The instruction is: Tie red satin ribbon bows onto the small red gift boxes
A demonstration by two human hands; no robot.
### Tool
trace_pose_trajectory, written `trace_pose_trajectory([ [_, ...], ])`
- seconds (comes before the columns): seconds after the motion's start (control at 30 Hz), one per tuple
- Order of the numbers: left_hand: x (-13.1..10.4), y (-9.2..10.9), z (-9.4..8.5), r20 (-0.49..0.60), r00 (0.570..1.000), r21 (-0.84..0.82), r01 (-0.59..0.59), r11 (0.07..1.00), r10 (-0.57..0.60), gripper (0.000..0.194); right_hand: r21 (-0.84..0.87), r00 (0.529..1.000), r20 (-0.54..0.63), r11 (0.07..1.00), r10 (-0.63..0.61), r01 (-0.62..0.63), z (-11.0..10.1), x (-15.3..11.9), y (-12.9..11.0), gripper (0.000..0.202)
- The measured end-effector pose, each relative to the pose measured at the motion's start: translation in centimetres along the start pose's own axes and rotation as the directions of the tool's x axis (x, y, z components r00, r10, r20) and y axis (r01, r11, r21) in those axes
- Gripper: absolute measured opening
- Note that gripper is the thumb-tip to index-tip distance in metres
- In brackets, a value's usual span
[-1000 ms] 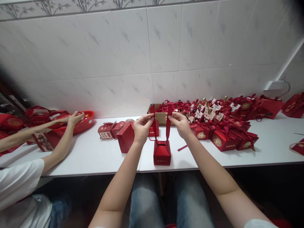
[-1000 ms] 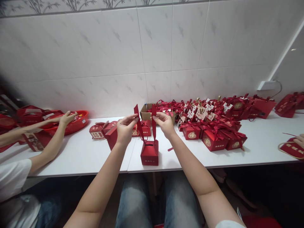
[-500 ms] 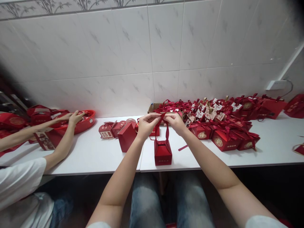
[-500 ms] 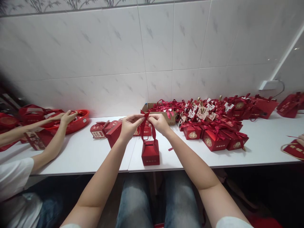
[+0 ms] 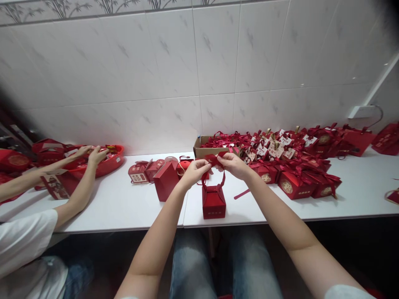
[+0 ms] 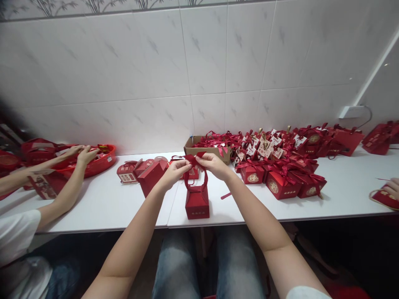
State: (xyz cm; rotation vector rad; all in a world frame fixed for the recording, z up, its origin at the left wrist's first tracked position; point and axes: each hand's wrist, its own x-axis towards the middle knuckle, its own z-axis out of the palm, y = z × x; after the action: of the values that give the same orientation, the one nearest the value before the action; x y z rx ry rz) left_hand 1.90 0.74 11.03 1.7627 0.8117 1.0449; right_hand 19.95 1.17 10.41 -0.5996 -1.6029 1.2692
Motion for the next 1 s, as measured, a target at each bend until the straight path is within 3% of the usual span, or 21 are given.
trace_pose_trajectory([
  [0.13, -0.1, -0.1, -0.4, -0.006, 0.999, -0.01, 0.047, 0.999, -0.047, 0.025, -0.323, 0.981, 0.192, 0.945, 0.007, 0.056, -0.8, -0.9, -0.8, 0.031],
  [0.27, -0.1, -0.3, -0.6, -0.077, 0.995, -0.015, 0.07, 0.997, -0.071, 0.021, -0.716, 0.956, 0.252, 0.636, -0.15, 0.289, -0.5, -1.2, -1.2, 0.021],
  [0.37, -0.3, -0.3, -0.5, -0.073, 0.992, -0.066, 0.103, 0.993, -0.108, 0.016, -0.812, 0.944, 0.268, 0.482, -0.192, 0.329, 0.0, -1.1, -1.0, 0.023],
  [0.5, -0.7, 0.0, -0.3, -0.025, 0.996, -0.076, 0.085, 0.993, -0.087, 0.01, -0.843, 0.948, 0.227, 0.443, -0.222, 0.305, 0.3, -0.9, -0.6, 0.024],
  [0.67, -0.6, -0.4, 0.0, -0.153, 0.988, 0.021, -0.036, 0.999, 0.039, 0.014, -0.813, 0.922, 0.154, 0.485, -0.354, 0.322, 0.1, -0.6, 0.5, 0.022],
  [0.8, -0.2, -1.4, 0.2, -0.26, 0.96, 0.035, -0.098, 0.995, 0.104, 0.011, -0.689, 0.889, -0.04, 0.657, -0.456, 0.306, 0.4, -0.5, 2.1, 0.018],
  [0.9, -0.1, -1.9, 0.1, -0.303, 0.936, 0.051, -0.174, 0.983, 0.181, 0.019, -0.468, 0.877, -0.244, 0.842, -0.414, 0.267, 0.9, -0.5, 3.3, 0.021],
  [1.0, -0.5, -2.1, -0.7, -0.315, 0.915, 0.157, -0.212, 0.965, 0.252, 0.025, -0.181, 0.869, -0.415, 0.96, -0.27, 0.212, 1.0, -0.7, 4.3, 0.026],
])
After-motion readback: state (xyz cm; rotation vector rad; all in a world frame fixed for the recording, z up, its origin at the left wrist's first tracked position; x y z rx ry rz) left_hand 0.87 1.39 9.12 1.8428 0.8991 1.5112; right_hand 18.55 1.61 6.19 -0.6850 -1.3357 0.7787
